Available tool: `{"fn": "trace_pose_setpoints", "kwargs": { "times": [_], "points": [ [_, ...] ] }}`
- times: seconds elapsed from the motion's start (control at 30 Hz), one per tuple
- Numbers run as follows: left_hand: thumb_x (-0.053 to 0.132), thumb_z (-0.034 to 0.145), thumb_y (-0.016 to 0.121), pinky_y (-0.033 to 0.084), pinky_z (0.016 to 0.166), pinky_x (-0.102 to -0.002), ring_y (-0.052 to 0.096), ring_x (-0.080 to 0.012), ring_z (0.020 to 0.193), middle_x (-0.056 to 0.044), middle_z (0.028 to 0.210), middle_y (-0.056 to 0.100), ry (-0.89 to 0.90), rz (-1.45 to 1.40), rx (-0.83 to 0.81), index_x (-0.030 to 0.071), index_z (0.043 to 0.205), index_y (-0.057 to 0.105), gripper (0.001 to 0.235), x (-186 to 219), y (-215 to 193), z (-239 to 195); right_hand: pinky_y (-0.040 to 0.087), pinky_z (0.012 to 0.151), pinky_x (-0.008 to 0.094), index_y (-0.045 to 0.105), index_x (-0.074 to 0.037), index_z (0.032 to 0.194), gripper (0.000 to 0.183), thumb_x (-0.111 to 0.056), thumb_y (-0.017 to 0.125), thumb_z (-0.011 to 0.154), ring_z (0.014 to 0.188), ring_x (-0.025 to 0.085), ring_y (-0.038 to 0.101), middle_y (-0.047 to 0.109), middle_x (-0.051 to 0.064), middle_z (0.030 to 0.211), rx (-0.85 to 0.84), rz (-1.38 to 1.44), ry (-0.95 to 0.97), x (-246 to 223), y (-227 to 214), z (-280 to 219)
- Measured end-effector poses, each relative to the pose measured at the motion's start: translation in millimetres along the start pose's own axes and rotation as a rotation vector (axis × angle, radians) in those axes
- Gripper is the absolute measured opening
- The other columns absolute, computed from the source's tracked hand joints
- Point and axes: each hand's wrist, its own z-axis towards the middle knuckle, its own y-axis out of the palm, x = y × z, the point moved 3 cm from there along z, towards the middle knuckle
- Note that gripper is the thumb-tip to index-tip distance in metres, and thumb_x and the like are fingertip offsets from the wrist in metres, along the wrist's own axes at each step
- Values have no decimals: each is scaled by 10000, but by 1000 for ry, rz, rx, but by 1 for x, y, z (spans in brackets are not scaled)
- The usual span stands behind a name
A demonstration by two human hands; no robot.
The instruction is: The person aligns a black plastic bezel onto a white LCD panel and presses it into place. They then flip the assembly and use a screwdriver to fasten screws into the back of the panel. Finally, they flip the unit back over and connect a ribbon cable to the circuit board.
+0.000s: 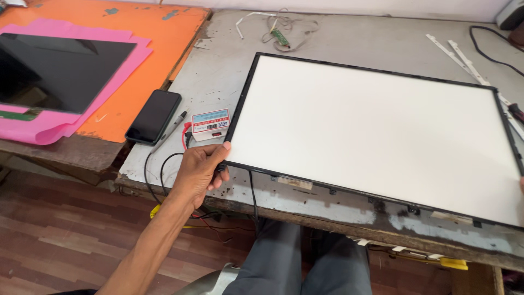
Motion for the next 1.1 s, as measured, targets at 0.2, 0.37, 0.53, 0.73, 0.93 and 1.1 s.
{"fn": "trace_pose_setpoints", "kwargs": {
  "times": [0.2,0.37,0.53,0.73,0.93,1.1],
  "points": [
    [329,933,739,286,292,-205,520,-71,377,-53,545,586,27,-50,74,-104,961,693,437,-3,2,5,466,537,340,718,79,1151,347,-264,661,1144,605,199,581,661,146,767,-58,59,1,-31,-33,-4],
    [313,909,739,263,295,-203,484,-82,363,-60,545,596,66,-76,146,-68,1001,730,392,-2,5,5,458,524,382,746,76,1193,316,-229,713,1117,600,233,594,709,201,783,-109,-109,33,-69,-57,-17],
    [288,918,736,272,301,-208,519,-90,393,-52,585,612,93,-93,192,-57,1019,727,359,-1,9,1,481,589,335,729,49,1236,298,-181,723,1047,729,197,622,728,157,923,-147,-4,-24,-95,-82,-30],
    [260,939,731,270,300,-212,545,-100,418,-44,631,627,128,-132,195,-57,981,709,320,-3,8,2,590,673,334,677,66,1283,318,-107,694,1017,840,198,685,709,185,1062,-201,317,141,-88,-93,-50],
    [293,1008,690,257,303,-219,459,-114,378,-77,584,567,157,-149,207,-17,903,685,328,-12,10,1,659,727,304,673,90,1233,270,-75,667,1019,827,193,694,687,189,1094,-189,692,336,-78,-96,-64],
    [266,1077,617,289,322,-223,482,-123,397,-68,594,566,351,-288,182,2,879,655,332,-25,19,-2,651,705,249,679,98,1231,281,-64,694,1003,827,169,698,697,186,1108,-155,841,337,-80,-97,-72]
  ]
}}
